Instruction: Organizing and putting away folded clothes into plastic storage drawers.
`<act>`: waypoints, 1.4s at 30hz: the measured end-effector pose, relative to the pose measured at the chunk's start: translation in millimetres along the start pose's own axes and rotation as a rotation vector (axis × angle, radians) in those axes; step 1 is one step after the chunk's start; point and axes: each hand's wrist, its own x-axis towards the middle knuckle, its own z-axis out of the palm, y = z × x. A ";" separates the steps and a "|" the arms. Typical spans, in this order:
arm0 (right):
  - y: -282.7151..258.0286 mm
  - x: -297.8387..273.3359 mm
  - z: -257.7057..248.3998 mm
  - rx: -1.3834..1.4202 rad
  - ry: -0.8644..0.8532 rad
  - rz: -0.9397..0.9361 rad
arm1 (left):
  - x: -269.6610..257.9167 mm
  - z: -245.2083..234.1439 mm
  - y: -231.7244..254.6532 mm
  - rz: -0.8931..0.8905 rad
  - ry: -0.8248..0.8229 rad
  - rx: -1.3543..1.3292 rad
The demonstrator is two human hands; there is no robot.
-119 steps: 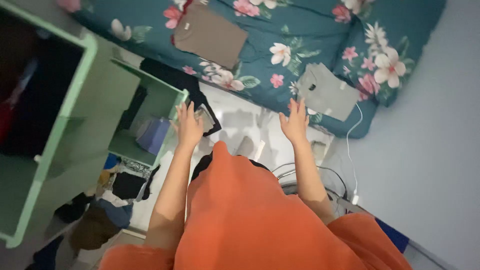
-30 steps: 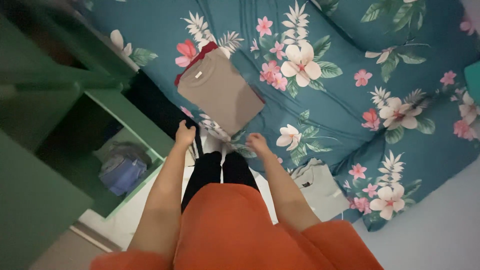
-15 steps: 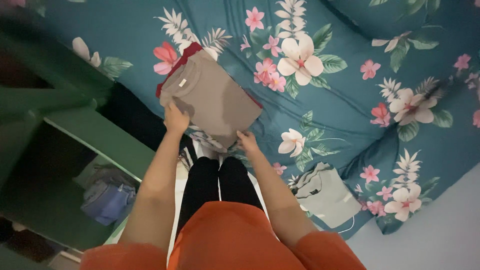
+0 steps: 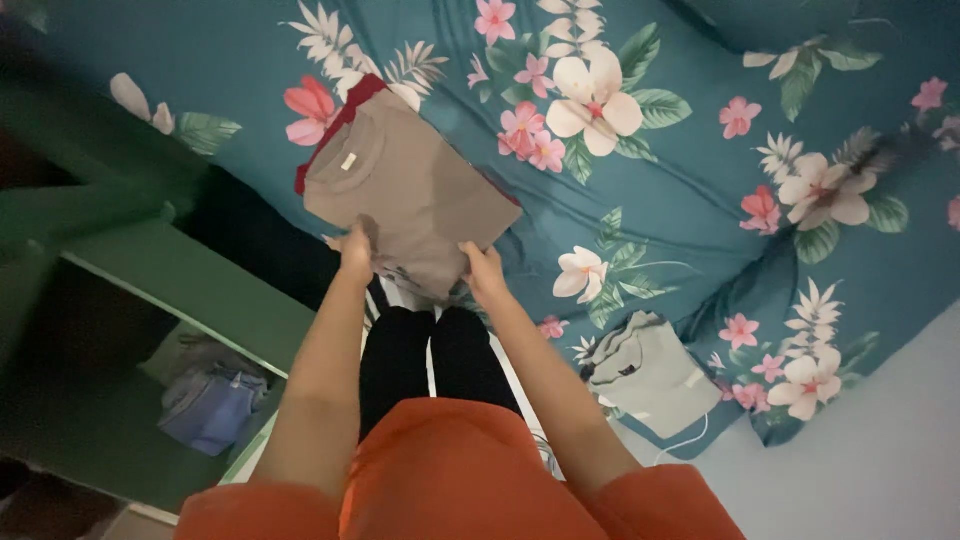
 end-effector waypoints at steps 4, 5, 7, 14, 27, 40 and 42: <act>-3.3 -20.3 6.6 0.028 -0.066 -0.083 | -18.0 -0.5 10.7 -0.197 -0.319 -0.352; -10.8 -34.7 10.8 0.017 -0.111 -0.112 | -43.6 7.0 30.6 -0.200 -0.243 -0.282; -21.2 -61.4 14.8 0.008 -0.152 -0.141 | -53.6 9.8 46.8 -0.204 -0.168 -0.210; -50.3 -135.6 -5.0 -0.094 -0.270 -0.194 | -38.2 -1.3 68.4 -0.070 -0.415 -0.331; -95.3 -243.7 -57.1 0.067 -0.142 -0.333 | -225.7 -17.0 123.0 0.024 -0.471 -0.391; -167.5 -414.1 -37.6 0.136 -0.352 -0.465 | -472.6 -107.0 175.7 0.274 -0.674 -0.774; -172.2 -439.8 -32.8 0.139 -0.380 -0.499 | -519.4 -124.8 188.0 0.402 -0.682 -0.825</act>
